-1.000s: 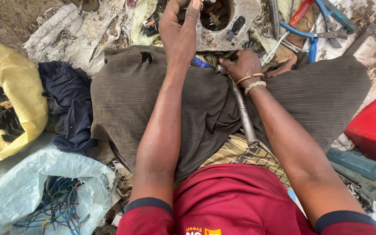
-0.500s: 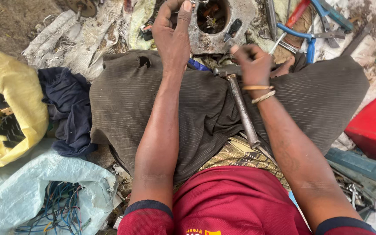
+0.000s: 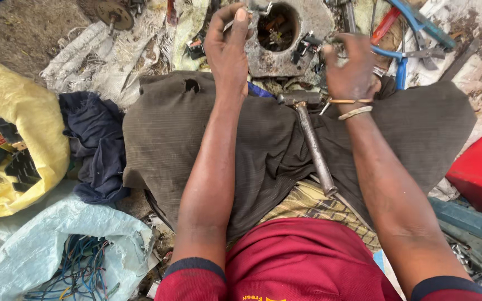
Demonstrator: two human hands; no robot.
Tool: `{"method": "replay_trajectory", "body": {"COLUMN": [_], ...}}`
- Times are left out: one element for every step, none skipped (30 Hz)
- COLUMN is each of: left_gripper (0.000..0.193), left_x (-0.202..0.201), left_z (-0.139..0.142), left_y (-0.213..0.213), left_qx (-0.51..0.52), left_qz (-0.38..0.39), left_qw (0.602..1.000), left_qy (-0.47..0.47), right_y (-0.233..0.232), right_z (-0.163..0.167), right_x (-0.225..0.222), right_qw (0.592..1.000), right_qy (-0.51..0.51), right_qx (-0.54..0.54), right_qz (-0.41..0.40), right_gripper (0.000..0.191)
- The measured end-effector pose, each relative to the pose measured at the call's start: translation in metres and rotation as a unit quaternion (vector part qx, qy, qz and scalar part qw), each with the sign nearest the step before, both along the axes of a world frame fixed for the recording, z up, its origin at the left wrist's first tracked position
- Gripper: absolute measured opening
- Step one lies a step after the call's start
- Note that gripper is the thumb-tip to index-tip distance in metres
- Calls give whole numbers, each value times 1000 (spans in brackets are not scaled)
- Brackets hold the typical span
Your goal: The person disassembles a small black electronic component using a screwdriver and hammer, then uses pliers to strip and bend wires. The person works on the component while sitting on the ground in a cluttered outdoor area.
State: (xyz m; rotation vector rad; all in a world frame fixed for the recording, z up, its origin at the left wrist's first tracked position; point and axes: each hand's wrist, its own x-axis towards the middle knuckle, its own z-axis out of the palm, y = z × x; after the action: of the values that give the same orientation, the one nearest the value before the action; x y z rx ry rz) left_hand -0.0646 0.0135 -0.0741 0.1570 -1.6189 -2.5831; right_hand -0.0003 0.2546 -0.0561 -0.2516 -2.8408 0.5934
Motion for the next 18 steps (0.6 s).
{"method": "replay_trajectory", "body": {"left_gripper": [28,29,30,30,31,32,29,26,23,21,20,19,18,17,16,16,16,16], "left_x": [1,2,3,3,2,1,0,0,-1,-3,-3,-3,-4,-5,-6,-6,-6,-6], "left_z": [-1,-2,-2,-1,1,4,7,12,16,21,26,30,34,36,38,39,39,39], "left_y": [-1,-2,-4,-8,-11,-14,-17,-18,-19,-20,-21,-21,-22,-21,-21,-20,-19,-19], "left_qx": [-1,-2,-4,20,45,71,95,119,144,164,185,206,205,204,203,197,191,184], "left_qz": [12,24,35,31,27,23,23,24,24,19,13,7,10,12,13,12,13,14], "left_qw": [1000,1000,999,999,999,997,994,990,985,982,978,973,973,973,972,974,975,976], "left_qy": [2,2,2,-6,-12,-17,-44,-71,-97,-96,-97,-100,-106,-110,-115,-113,-112,-113], "right_y": [-12,-23,-34,-47,-58,-67,-74,-81,-87,-91,-94,-97,-97,-98,-98,-96,-93,-90], "right_z": [-2,-4,-8,-12,-18,-23,-27,-32,-34,-35,-35,-35,-35,-31,-26,-19,-11,-3], "right_x": [-8,-19,-34,-49,-65,-79,-91,-101,-111,-118,-124,-129,-131,-133,-132,-131,-129,-124], "right_qw": [997,997,993,988,980,968,955,938,918,911,903,893,884,875,866,871,875,877], "right_qy": [-11,-14,-16,-47,-74,-101,-133,-165,-194,-224,-256,-290,-319,-347,-376,-383,-391,-400], "right_qx": [-77,-43,-9,34,78,122,170,217,265,265,265,264,261,258,254,235,215,195], "right_qz": [3,58,113,142,169,195,205,214,223,223,223,222,220,217,212,200,189,179], "right_gripper": [14,17,21,16,13,14,14,13,13,13,13,13,14,15,18,20,24,28]}}
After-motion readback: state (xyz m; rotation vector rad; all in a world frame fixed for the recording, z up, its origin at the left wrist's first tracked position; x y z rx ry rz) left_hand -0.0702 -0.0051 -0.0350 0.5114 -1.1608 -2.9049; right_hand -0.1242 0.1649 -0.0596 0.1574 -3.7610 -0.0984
